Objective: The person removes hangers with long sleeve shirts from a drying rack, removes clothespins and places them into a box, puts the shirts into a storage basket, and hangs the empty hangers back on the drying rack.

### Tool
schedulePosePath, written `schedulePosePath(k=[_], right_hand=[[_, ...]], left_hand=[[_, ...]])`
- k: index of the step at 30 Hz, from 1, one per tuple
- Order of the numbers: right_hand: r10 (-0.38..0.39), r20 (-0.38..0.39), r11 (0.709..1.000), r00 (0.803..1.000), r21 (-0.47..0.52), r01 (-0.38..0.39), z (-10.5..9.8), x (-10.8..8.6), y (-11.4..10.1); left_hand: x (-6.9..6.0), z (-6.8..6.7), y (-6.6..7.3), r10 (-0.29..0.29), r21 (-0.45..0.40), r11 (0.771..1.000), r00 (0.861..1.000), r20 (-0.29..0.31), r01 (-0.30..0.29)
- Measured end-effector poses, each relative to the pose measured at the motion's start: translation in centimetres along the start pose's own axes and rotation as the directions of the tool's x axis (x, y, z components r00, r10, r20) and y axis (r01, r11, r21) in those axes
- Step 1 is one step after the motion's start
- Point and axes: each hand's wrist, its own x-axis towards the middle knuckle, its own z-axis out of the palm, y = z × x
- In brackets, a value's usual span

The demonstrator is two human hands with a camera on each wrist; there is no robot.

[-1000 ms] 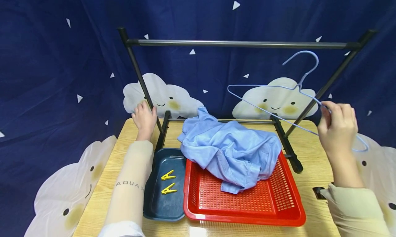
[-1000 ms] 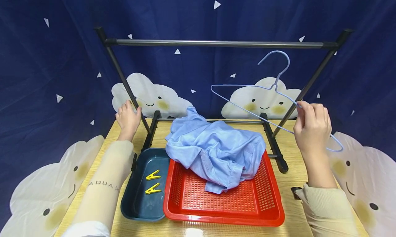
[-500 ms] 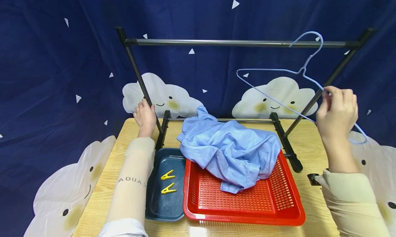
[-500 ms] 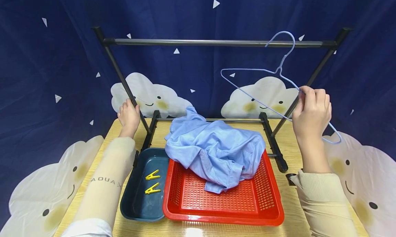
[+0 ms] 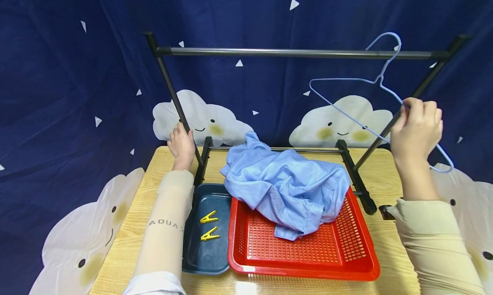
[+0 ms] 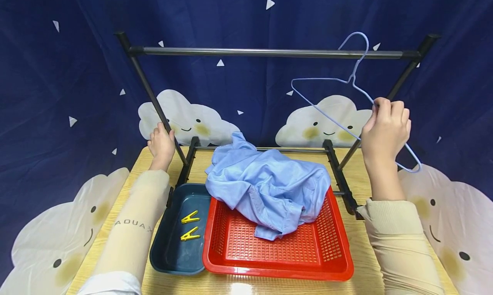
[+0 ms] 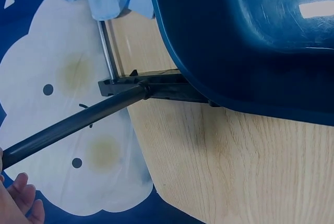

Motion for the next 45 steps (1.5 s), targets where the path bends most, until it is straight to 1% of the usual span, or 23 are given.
schedulePosePath(k=[5, 8, 16, 24, 38, 45], right_hand=[[0.0, 0.027, 1.0, 1.0, -0.02, 0.0, 0.3, -0.4, 0.2], [0.0, 0.03, 1.0, 1.0, -0.026, 0.001, 0.5, -0.7, 0.3], [-0.009, 0.043, 0.999, 0.999, -0.049, 0.011, 1.0, -1.3, 0.5], [-0.023, 0.048, 0.998, 0.999, -0.056, 0.025, 1.5, -2.0, 0.7], [-0.032, 0.062, 0.998, 0.998, -0.047, 0.035, 1.8, -2.4, 0.8], [-0.037, 0.087, 0.998, 0.995, -0.051, 0.042, 1.8, -2.5, 0.7]], left_hand=[[0.0, 0.0, 0.1, -0.012, -0.005, 1.0, 1.0, 0.017, 0.012], [0.0, 0.0, 0.2, -0.018, -0.01, 1.0, 1.0, 0.023, 0.018], [-0.1, 0.0, 0.3, -0.03, -0.01, 1.0, 0.999, 0.022, 0.03], [-0.1, 0.1, 0.2, -0.028, -0.006, 1.0, 0.999, 0.02, 0.029], [0.0, 0.2, 0.1, -0.033, -0.014, 0.999, 0.999, 0.023, 0.033], [0.0, 0.0, 0.2, -0.033, -0.017, 0.999, 0.999, 0.021, 0.033]])
